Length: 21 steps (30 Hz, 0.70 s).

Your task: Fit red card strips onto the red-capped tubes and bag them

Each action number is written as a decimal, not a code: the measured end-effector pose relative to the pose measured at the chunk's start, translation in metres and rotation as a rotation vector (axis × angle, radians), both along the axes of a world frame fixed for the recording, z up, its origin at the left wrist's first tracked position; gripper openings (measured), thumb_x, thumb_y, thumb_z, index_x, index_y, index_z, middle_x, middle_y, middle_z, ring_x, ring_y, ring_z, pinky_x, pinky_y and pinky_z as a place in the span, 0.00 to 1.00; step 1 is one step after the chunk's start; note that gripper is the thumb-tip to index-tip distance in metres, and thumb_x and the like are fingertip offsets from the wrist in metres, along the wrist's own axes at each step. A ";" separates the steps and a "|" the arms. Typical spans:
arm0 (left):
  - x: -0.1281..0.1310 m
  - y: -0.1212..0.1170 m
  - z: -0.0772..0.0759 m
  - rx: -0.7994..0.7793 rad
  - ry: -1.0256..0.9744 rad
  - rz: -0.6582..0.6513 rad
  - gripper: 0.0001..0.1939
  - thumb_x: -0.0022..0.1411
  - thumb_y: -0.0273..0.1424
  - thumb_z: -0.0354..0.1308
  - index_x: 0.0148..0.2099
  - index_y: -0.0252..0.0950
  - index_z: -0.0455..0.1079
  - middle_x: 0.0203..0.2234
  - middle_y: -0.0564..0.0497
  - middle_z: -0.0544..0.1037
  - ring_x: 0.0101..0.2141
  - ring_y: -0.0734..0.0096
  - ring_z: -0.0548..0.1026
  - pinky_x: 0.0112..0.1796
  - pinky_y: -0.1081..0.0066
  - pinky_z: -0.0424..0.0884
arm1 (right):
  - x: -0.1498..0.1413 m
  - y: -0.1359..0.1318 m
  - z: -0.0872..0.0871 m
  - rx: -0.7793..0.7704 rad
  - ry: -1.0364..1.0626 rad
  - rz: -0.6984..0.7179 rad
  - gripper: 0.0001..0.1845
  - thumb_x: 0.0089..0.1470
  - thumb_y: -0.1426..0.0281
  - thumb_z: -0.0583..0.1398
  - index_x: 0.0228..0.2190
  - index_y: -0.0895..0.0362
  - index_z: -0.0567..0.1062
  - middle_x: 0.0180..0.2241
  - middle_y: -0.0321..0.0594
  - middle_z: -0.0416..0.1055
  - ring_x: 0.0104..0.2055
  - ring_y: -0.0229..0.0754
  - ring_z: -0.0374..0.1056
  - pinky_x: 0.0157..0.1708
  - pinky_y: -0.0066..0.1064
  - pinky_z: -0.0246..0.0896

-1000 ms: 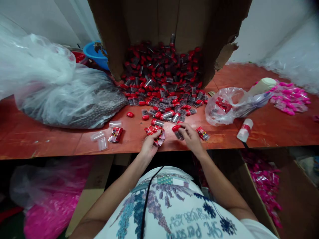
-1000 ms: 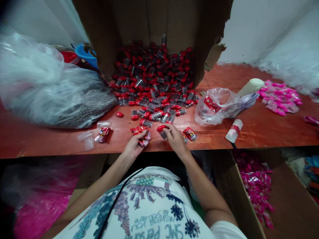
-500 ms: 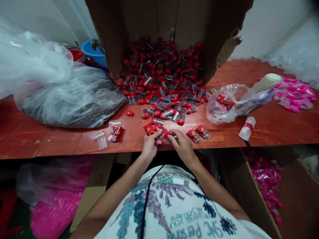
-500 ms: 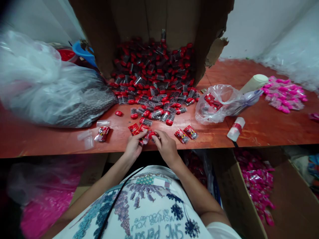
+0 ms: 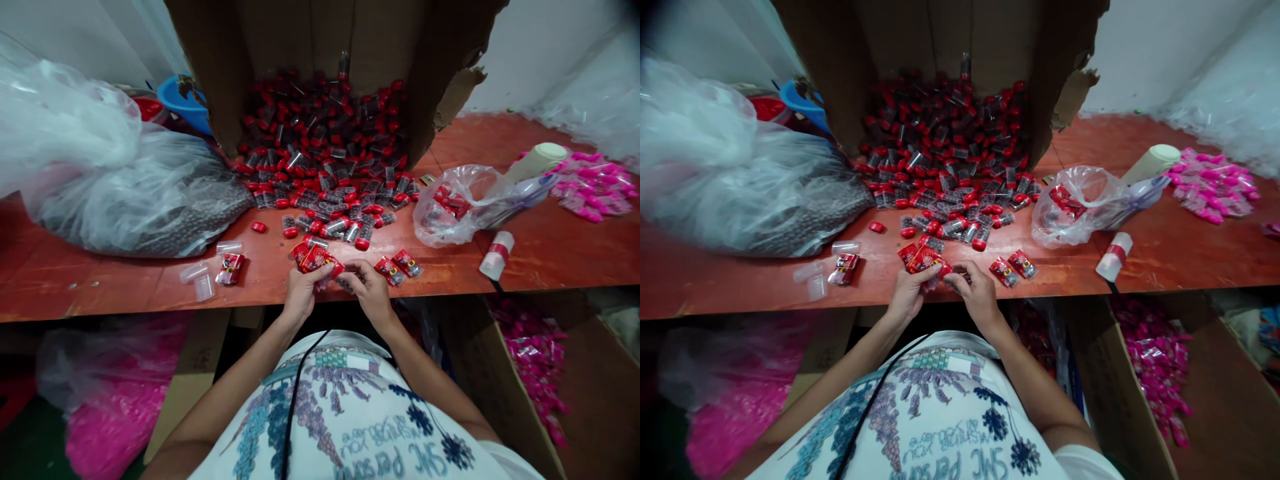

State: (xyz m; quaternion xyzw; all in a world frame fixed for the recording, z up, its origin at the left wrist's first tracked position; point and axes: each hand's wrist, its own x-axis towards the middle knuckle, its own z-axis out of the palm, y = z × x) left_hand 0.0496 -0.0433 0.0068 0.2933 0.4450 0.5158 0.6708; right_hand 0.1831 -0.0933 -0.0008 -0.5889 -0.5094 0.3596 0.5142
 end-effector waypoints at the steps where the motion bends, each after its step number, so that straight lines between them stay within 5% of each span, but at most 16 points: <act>1: 0.000 0.001 0.000 0.002 -0.002 0.016 0.15 0.39 0.27 0.70 0.31 0.32 0.71 0.24 0.53 0.76 0.23 0.74 0.73 0.27 0.74 0.68 | 0.000 0.000 0.001 0.011 0.000 0.027 0.12 0.53 0.63 0.61 0.40 0.53 0.73 0.34 0.36 0.74 0.34 0.40 0.71 0.34 0.30 0.65; 5: 0.001 0.003 0.000 -0.014 -0.021 0.068 0.15 0.38 0.25 0.70 0.31 0.32 0.72 0.24 0.53 0.77 0.24 0.74 0.73 0.29 0.73 0.69 | 0.002 -0.003 0.006 0.090 -0.075 0.080 0.15 0.53 0.68 0.61 0.44 0.52 0.73 0.41 0.38 0.73 0.42 0.42 0.69 0.42 0.32 0.64; 17: 0.001 -0.002 0.005 -0.033 0.034 0.034 0.15 0.38 0.29 0.71 0.29 0.32 0.70 0.19 0.55 0.74 0.17 0.79 0.67 0.18 0.76 0.59 | 0.007 -0.006 0.014 0.108 -0.161 0.092 0.13 0.53 0.70 0.60 0.42 0.51 0.76 0.38 0.39 0.73 0.39 0.41 0.68 0.39 0.32 0.64; 21: 0.000 -0.003 0.006 -0.014 0.059 0.016 0.15 0.38 0.29 0.71 0.30 0.32 0.70 0.20 0.55 0.74 0.19 0.77 0.69 0.21 0.76 0.62 | 0.008 -0.006 0.012 0.057 -0.043 0.081 0.12 0.51 0.69 0.62 0.40 0.51 0.76 0.38 0.39 0.74 0.40 0.42 0.69 0.41 0.34 0.65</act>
